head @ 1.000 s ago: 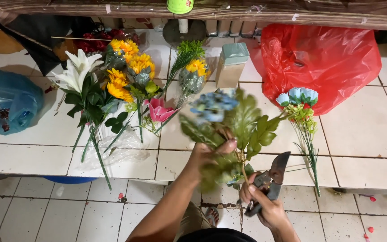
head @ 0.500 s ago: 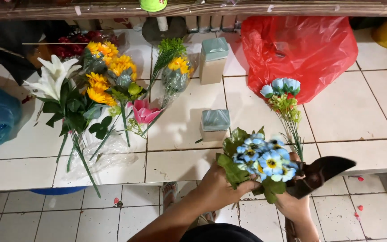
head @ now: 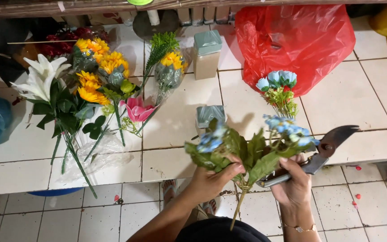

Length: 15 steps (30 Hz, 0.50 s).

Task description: The person handles wooden sticks and a glue gun on a table, then moves to a tiled counter to arrange artificial flowers. They use shears to trim stems and bundle various flowers, including white lilies, yellow sunflowers, and blue roses, into a bouquet.

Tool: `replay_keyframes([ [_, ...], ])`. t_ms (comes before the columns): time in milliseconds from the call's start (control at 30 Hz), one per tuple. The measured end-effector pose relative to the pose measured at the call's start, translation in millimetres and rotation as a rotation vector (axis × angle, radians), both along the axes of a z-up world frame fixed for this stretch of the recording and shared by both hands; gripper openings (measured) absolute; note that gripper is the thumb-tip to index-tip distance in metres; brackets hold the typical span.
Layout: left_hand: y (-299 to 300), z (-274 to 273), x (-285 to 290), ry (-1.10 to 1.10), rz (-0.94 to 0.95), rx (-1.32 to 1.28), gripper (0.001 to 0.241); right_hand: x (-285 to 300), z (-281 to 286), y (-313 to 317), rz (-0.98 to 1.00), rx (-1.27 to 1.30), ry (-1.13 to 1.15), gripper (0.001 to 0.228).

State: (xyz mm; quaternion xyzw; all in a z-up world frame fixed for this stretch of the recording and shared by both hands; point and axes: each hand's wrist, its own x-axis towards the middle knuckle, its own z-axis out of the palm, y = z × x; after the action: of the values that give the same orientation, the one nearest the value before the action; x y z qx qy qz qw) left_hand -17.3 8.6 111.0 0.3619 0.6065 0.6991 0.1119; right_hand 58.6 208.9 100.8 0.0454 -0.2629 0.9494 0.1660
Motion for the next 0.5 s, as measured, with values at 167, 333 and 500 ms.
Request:
replay_keyframes([
  [167, 6.0, 1.2, 1.2, -0.169, -0.181, -0.168, 0.021, 5.6, -59.9, 21.8, -0.188, 0.904, 0.14, 0.008],
  [333, 11.9, -5.4, 0.2, -0.105, -0.002, -0.201, 0.004, -6.5, -19.0, -8.9, -0.169, 0.438, -0.002, 0.014],
  [500, 7.9, -17.1, 0.5, 0.678, 0.353, -0.304, 0.017, 8.9, -16.3, -26.6, -0.494, 1.021, -0.385, 0.068],
])
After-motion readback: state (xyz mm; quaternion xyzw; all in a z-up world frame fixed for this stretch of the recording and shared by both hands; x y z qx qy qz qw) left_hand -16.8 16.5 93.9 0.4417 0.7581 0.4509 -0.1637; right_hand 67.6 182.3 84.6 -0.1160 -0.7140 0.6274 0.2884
